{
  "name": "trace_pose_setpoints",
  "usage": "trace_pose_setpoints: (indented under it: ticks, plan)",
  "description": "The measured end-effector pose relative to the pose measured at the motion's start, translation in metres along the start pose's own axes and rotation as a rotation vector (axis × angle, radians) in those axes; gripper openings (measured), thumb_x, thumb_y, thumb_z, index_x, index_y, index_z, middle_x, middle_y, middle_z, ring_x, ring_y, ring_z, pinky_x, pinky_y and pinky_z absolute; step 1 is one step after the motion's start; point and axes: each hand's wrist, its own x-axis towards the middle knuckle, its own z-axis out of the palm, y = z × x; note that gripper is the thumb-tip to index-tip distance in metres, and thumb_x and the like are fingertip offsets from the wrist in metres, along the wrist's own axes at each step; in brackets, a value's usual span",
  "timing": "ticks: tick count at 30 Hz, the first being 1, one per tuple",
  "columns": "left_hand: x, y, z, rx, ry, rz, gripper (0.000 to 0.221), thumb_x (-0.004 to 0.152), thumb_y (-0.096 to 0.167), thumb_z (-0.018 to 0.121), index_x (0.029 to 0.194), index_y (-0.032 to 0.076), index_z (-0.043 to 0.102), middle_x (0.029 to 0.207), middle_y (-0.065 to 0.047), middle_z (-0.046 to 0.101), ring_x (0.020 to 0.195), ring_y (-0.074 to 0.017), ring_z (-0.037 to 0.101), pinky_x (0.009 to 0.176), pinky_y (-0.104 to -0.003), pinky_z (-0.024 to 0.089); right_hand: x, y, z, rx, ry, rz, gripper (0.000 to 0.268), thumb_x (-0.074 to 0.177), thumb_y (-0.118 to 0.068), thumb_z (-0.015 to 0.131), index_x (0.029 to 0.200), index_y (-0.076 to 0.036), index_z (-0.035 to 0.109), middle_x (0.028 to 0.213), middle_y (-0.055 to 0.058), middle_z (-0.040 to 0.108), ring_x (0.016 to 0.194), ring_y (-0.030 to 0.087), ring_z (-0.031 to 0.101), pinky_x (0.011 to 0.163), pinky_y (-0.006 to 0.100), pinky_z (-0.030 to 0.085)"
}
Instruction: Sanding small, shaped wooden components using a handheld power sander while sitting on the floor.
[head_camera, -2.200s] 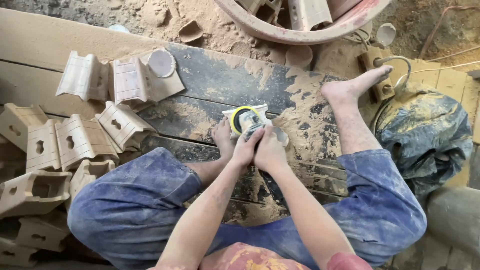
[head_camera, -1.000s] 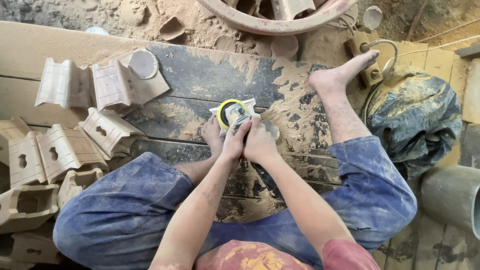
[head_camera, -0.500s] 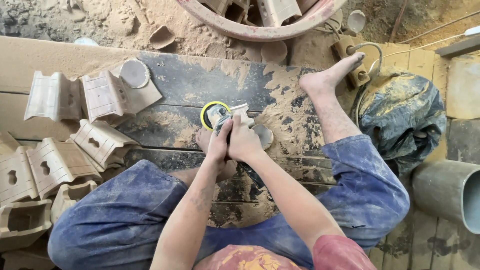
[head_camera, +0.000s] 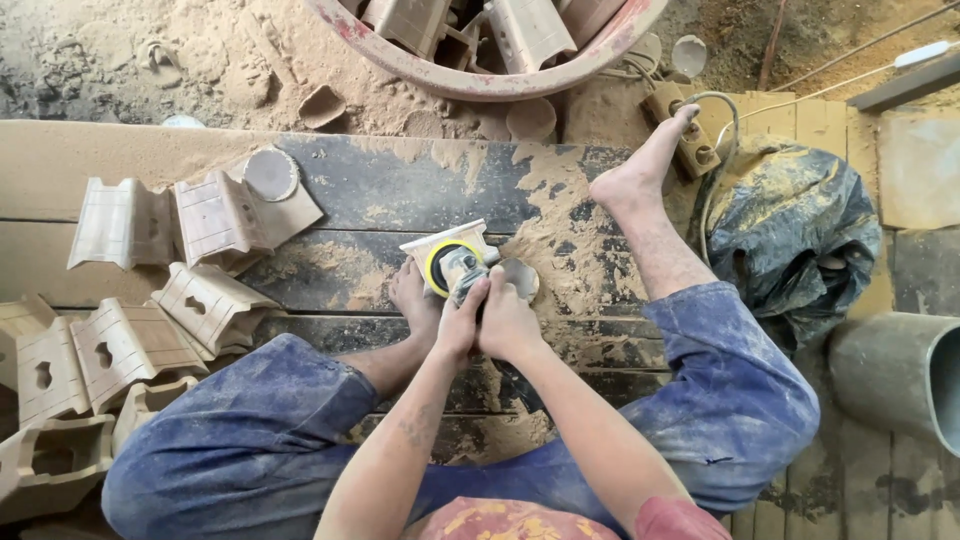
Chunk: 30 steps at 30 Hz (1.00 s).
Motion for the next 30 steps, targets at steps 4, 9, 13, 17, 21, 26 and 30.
trace_pose_setpoints:
  ticks: [4, 9, 13, 17, 21, 26, 30]
  plan:
    - [0.020, -0.030, 0.004, -0.015, -0.032, 0.003, 0.043, 0.091, 0.037, 0.078, 0.121, 0.007, 0.074, 0.111, -0.014, 0.075, 0.097, -0.0201, 0.069, 0.083, -0.038, 0.060, 0.005, 0.022, 0.002, -0.009, 0.024, -0.003, 0.051, 0.092, -0.030, 0.043, 0.136, -0.010, 0.024, 0.116, 0.021, 0.054, 0.107, 0.054, 0.065, 0.097, 0.063, 0.052]
    - [0.035, -0.034, 0.001, 0.563, -0.003, -0.059, 0.074, 0.077, 0.072, 0.078, 0.127, 0.020, 0.059, 0.115, -0.008, 0.074, 0.109, -0.0250, 0.072, 0.092, -0.045, 0.058, 0.007, 0.050, -0.034, 0.153, 0.167, 0.171, 0.075, 0.079, -0.034, 0.068, 0.133, -0.005, 0.025, 0.123, 0.028, 0.056, 0.113, 0.055, 0.062, 0.101, 0.064, 0.051]
    - [0.048, 0.000, -0.020, 1.300, 0.261, 0.609, 0.070, 0.074, 0.046, 0.082, 0.131, 0.013, 0.058, 0.140, -0.017, 0.050, 0.134, -0.0385, 0.045, 0.113, -0.052, 0.038, 0.002, 0.069, -0.047, 0.244, 0.217, 0.252, 0.087, 0.071, -0.038, 0.073, 0.136, -0.004, 0.025, 0.125, 0.031, 0.058, 0.114, 0.054, 0.063, 0.102, 0.062, 0.050]
    - [0.117, 0.024, -0.056, 1.978, -0.041, 0.441, 0.106, 0.072, 0.050, 0.081, 0.159, 0.034, 0.022, 0.155, -0.013, 0.024, 0.142, -0.0441, 0.023, 0.120, -0.064, 0.013, -0.012, 0.052, -0.070, 0.358, 0.252, 0.274, 0.087, 0.072, -0.036, 0.075, 0.136, -0.006, 0.024, 0.125, 0.032, 0.060, 0.117, 0.050, 0.062, 0.103, 0.059, 0.048]
    - [0.177, 0.046, -0.078, 1.600, -0.395, 0.288, 0.111, 0.056, 0.064, 0.088, 0.153, 0.045, 0.039, 0.137, -0.013, 0.060, 0.127, -0.0401, 0.061, 0.110, -0.052, 0.049, -0.006, 0.051, -0.068, 0.409, 0.261, 0.288, 0.090, 0.071, -0.032, 0.078, 0.139, -0.007, 0.024, 0.124, 0.031, 0.061, 0.119, 0.047, 0.062, 0.102, 0.057, 0.049]
    - [0.187, 0.064, -0.090, 1.463, -0.324, 0.188, 0.082, 0.061, 0.055, 0.088, 0.137, 0.042, 0.060, 0.126, -0.009, 0.072, 0.123, -0.0327, 0.065, 0.104, -0.045, 0.054, -0.004, 0.037, -0.067, 0.386, 0.195, 0.293, 0.095, 0.071, -0.037, 0.079, 0.141, -0.008, 0.023, 0.128, 0.031, 0.059, 0.122, 0.047, 0.060, 0.106, 0.057, 0.049]
    - [0.184, 0.059, -0.097, 1.350, -0.248, 0.242, 0.070, 0.067, 0.051, 0.085, 0.133, 0.035, 0.066, 0.124, -0.008, 0.073, 0.122, -0.0294, 0.066, 0.102, -0.045, 0.056, 0.007, 0.030, -0.061, 0.297, 0.115, 0.236, 0.092, 0.073, -0.039, 0.075, 0.142, -0.010, 0.022, 0.130, 0.029, 0.060, 0.123, 0.047, 0.060, 0.107, 0.056, 0.048]
